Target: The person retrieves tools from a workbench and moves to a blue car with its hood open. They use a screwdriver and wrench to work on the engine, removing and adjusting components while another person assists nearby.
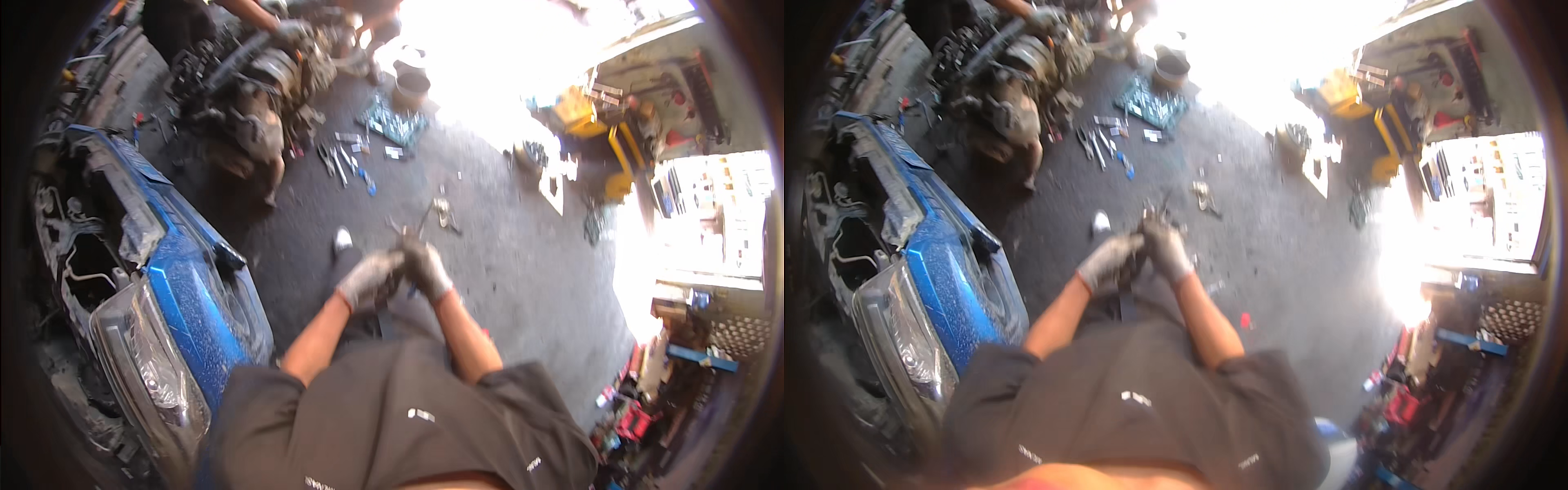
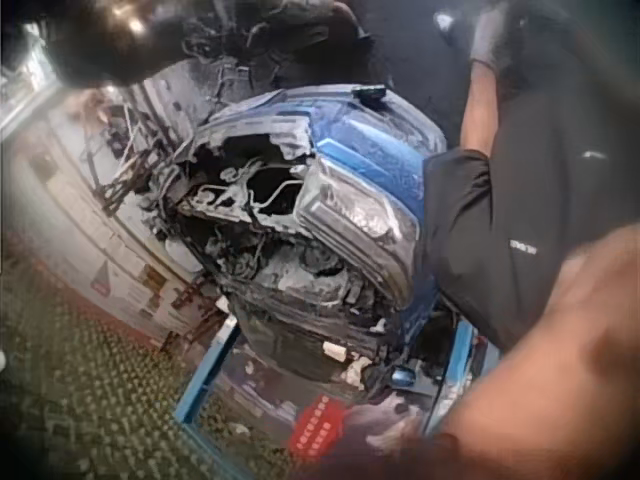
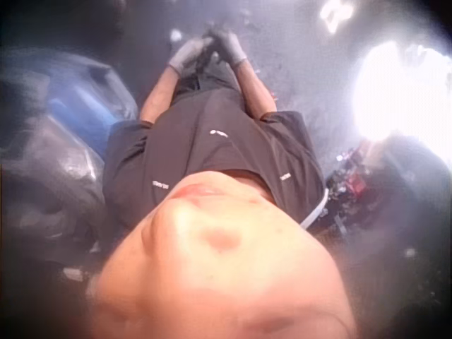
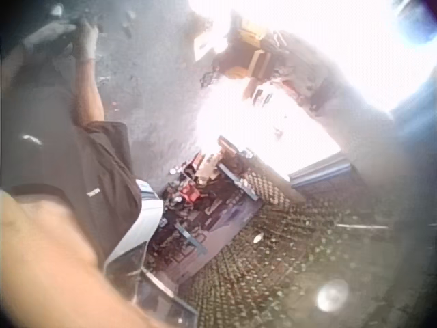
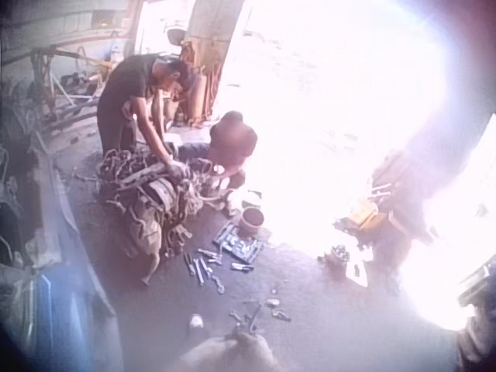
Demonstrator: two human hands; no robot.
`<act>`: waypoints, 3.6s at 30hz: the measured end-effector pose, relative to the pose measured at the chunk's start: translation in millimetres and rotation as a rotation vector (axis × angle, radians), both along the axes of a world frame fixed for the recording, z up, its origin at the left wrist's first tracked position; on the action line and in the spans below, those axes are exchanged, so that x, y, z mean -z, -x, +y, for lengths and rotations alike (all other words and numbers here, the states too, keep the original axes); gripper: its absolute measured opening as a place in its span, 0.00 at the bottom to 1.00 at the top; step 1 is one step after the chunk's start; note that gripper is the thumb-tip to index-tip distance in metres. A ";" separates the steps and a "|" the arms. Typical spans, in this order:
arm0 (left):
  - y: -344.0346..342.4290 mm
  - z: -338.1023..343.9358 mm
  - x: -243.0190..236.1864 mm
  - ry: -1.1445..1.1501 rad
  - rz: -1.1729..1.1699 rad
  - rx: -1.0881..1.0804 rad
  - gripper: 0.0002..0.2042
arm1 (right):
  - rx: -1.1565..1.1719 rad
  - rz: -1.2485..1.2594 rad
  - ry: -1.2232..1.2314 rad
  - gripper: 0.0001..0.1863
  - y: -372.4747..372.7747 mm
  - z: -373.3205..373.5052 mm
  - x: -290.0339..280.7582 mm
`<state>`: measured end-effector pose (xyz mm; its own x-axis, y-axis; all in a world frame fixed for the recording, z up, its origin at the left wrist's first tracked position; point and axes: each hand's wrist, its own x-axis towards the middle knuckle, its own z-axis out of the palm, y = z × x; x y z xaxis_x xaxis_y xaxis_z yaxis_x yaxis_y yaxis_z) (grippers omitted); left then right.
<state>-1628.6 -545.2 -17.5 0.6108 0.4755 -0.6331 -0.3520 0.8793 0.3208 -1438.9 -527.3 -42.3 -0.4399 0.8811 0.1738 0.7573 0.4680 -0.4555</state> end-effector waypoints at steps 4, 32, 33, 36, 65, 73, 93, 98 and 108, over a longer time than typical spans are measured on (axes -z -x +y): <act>-2.9 116.0 -10.8 -0.163 0.251 0.107 0.14 | 0.737 1.478 1.305 0.11 -7.9 108.6 -37.0; 40.0 556.0 487.6 -0.406 1.368 0.525 0.11 | -0.500 -0.102 0.994 0.23 68.7 704.0 734.0; 43.3 561.0 492.2 -0.760 1.433 0.443 0.10 | -0.641 -0.290 0.957 0.31 74.1 714.1 731.9; 55.0 570.2 483.5 -0.915 1.490 0.396 0.12 | -0.760 -0.090 0.785 0.32 83.2 740.1 693.4; 79.9 532.4 431.3 -0.986 1.596 -0.340 0.19 | -0.462 1.010 -0.099 0.23 105.6 829.9 343.6; 75.4 553.7 439.6 -0.907 1.623 -0.022 0.18 | -0.499 0.681 -0.071 0.20 72.4 819.2 345.6; 54.8 545.8 423.5 -0.930 1.600 0.197 0.21 | -0.226 0.594 0.111 0.23 65.8 841.6 363.5; 55.7 542.8 422.8 -0.953 1.598 0.178 0.21 | -0.201 0.569 0.115 0.22 74.6 833.7 356.2; 57.0 533.6 421.6 -0.949 1.604 0.187 0.21 | -0.111 0.625 0.081 0.21 83.5 805.3 347.1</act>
<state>-1685.6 -11.6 -439.1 -0.1413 0.9731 -0.1820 0.8073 0.2197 0.5478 -1522.4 278.0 -389.3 -0.3667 0.8571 0.3618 0.2859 0.4739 -0.8329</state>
